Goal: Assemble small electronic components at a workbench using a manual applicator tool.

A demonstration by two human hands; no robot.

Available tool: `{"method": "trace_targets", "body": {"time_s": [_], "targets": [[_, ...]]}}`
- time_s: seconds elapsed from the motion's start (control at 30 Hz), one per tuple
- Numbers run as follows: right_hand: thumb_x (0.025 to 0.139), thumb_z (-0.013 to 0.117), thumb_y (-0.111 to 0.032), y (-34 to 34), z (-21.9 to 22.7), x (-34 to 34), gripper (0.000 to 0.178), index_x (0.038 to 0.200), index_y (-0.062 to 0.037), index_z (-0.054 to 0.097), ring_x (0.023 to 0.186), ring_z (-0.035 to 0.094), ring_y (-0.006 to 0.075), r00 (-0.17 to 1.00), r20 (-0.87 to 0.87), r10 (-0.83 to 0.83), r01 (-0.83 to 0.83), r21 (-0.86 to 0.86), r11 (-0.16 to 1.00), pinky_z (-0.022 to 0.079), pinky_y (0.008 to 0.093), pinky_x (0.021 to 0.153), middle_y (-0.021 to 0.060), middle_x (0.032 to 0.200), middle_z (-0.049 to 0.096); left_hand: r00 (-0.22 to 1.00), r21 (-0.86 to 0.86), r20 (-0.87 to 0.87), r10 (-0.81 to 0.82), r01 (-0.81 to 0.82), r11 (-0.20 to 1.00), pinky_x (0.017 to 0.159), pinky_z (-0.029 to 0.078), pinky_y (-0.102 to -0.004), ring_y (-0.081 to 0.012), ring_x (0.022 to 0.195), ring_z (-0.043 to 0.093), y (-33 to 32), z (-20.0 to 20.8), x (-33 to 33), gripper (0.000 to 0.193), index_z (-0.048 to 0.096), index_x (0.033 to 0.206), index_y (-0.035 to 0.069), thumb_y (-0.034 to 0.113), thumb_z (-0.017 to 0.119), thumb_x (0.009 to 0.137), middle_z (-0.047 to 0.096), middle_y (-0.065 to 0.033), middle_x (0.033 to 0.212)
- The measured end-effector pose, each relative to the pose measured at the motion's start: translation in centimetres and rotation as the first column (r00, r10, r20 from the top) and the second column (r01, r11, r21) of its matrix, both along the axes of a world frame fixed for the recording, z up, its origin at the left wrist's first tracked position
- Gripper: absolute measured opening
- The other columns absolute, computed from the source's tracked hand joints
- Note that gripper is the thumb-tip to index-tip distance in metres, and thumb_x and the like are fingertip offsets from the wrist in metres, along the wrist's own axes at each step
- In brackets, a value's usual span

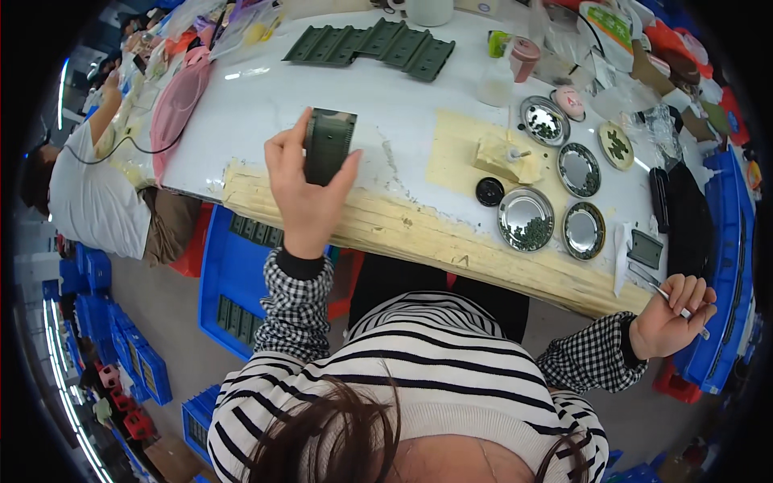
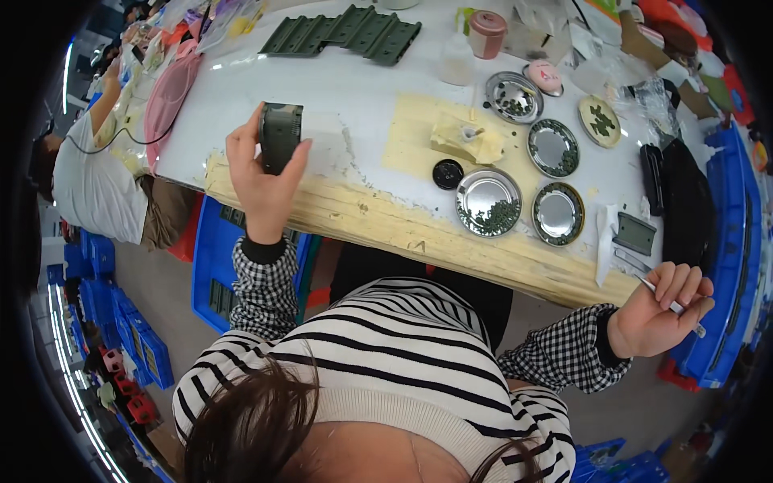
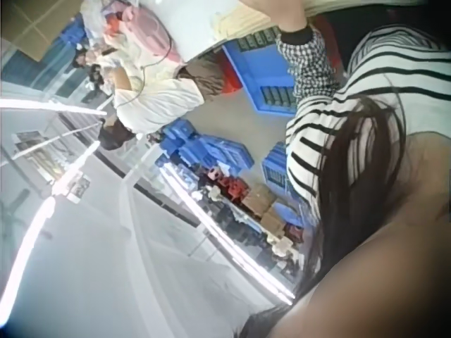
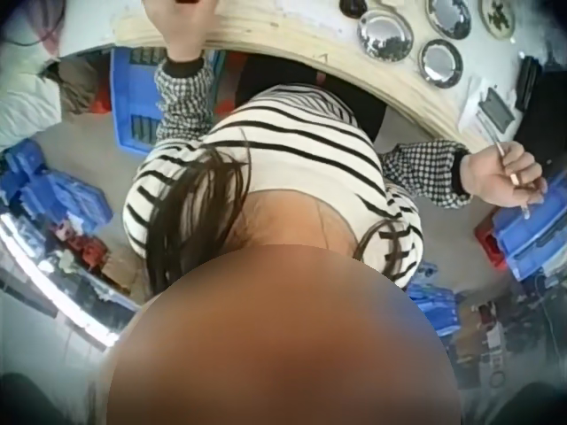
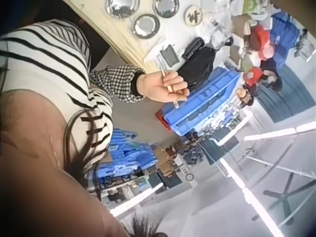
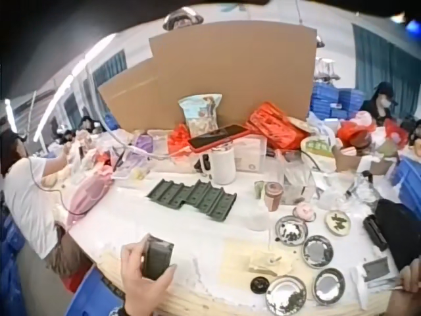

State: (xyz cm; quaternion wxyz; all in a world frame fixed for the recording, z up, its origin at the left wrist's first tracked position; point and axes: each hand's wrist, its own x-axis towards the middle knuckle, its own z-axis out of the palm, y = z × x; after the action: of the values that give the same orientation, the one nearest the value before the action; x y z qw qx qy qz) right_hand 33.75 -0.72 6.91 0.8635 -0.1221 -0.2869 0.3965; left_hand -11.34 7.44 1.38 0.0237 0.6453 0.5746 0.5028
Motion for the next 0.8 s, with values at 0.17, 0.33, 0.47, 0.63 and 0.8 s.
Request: {"method": "trace_targets", "body": {"time_s": [0.17,0.33,0.47,0.63,0.8], "targets": [[0.104,0.048,-0.023,1.4,0.3,-2.9,0.025,0.095,-0.0017,0.056,0.052,0.030,0.0095,0.988,0.026,0.151,-0.149,-0.065,0.987,0.028,0.0253,0.050,0.0008,0.068,0.038,0.951,0.134,0.261,-0.164,0.132,0.982,0.071,0.056,-0.0236,-0.0172,0.099,0.052,-1.2,-0.1,4.0,0.068,0.052,0.130,-0.003,-0.001,0.084,0.069,0.041,-0.0109,0.115],[0.106,0.045,-0.031,2.9,0.2,-5.7,0.033,0.094,-0.0028,0.056,0.051,0.031,0.0086,0.959,0.167,0.230,-0.210,-0.128,0.969,0.027,0.0237,0.048,0.0006,0.067,0.038,0.952,0.200,0.256,-0.168,0.118,0.973,0.072,0.054,-0.0255,-0.0186,0.098,0.052,-1.8,0.1,6.0,0.065,0.053,0.126,-0.003,-0.001,0.084,0.069,0.042,-0.0120,0.114],[0.108,0.041,-0.034,3.1,0.4,-7.8,0.038,0.094,-0.0027,0.057,0.050,0.029,0.0077,0.940,0.277,0.198,-0.155,-0.168,0.973,0.025,0.0234,0.046,0.0007,0.068,0.040,0.964,0.216,0.230,-0.136,0.085,0.973,0.075,0.052,-0.0278,-0.0211,0.098,0.051,-1.8,0.0,6.3,0.064,0.054,0.125,-0.003,0.000,0.084,0.068,0.044,-0.0127,0.112],[0.107,0.040,-0.023,2.7,-0.3,-12.5,0.034,0.090,-0.0010,0.060,0.050,0.033,0.0086,0.711,0.701,0.052,0.169,-0.243,0.955,0.024,0.0235,0.047,0.0026,0.067,0.044,0.956,0.213,0.260,-0.134,0.078,0.974,0.075,0.051,-0.0285,-0.0217,0.097,0.051,-2.5,0.0,6.8,0.064,0.055,0.125,-0.003,0.000,0.084,0.068,0.045,-0.0128,0.111],[0.084,0.060,-0.006,3.8,4.7,-17.4,0.027,0.108,-0.0036,0.072,0.051,0.053,0.0134,0.120,0.973,0.198,-0.828,-0.012,0.560,0.044,0.0224,0.049,0.0141,0.113,0.069,0.933,0.106,0.325,-0.155,0.126,0.986,0.075,0.051,-0.0280,-0.0213,0.097,0.051,-2.2,-0.4,6.5,0.065,0.054,0.125,-0.003,0.001,0.084,0.067,0.045,-0.0132,0.112]]}}
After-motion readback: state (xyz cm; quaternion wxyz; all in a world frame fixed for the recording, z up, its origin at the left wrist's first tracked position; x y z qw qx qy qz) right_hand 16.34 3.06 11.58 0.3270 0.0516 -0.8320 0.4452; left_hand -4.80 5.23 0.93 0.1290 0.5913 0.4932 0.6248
